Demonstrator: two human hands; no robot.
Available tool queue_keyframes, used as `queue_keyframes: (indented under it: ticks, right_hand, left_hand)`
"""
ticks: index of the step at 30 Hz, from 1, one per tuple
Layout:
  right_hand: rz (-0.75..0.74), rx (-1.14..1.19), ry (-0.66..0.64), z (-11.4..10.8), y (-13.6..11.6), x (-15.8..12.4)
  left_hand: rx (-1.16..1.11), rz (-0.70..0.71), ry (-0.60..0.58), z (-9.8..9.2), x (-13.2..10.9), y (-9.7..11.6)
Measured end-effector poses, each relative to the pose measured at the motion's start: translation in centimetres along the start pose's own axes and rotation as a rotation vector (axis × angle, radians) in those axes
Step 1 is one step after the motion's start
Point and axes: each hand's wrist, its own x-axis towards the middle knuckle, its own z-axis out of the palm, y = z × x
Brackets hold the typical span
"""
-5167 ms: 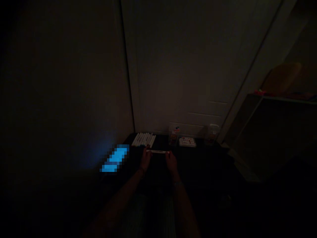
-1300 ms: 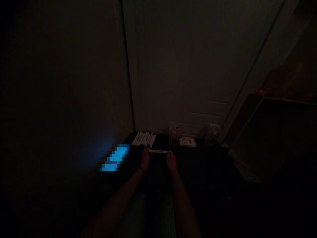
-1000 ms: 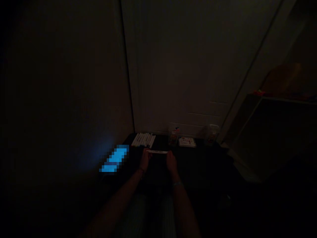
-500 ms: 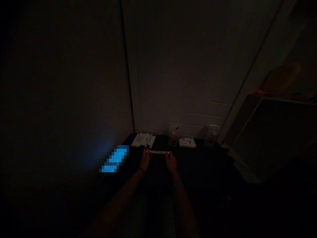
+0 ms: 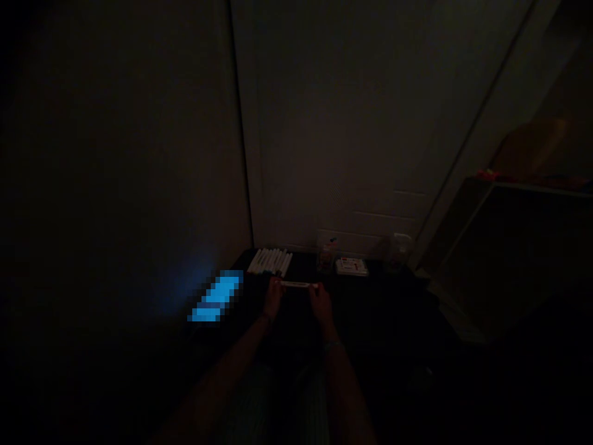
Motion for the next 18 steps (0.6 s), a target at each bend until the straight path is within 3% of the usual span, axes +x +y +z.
queue_keyframes:
  ticks: [5, 18]
  right_hand:
    - [0.005, 0.018, 0.000, 0.0, -0.3, -0.1]
    - [-0.056, -0.089, -0.008, 0.0, 0.5, 0.4]
  left_hand:
    - [0.046, -0.012, 0.001, -0.1, -0.1, 0.4]
    - [-0.118, -0.010, 0.031, 0.3, 0.5, -0.7]
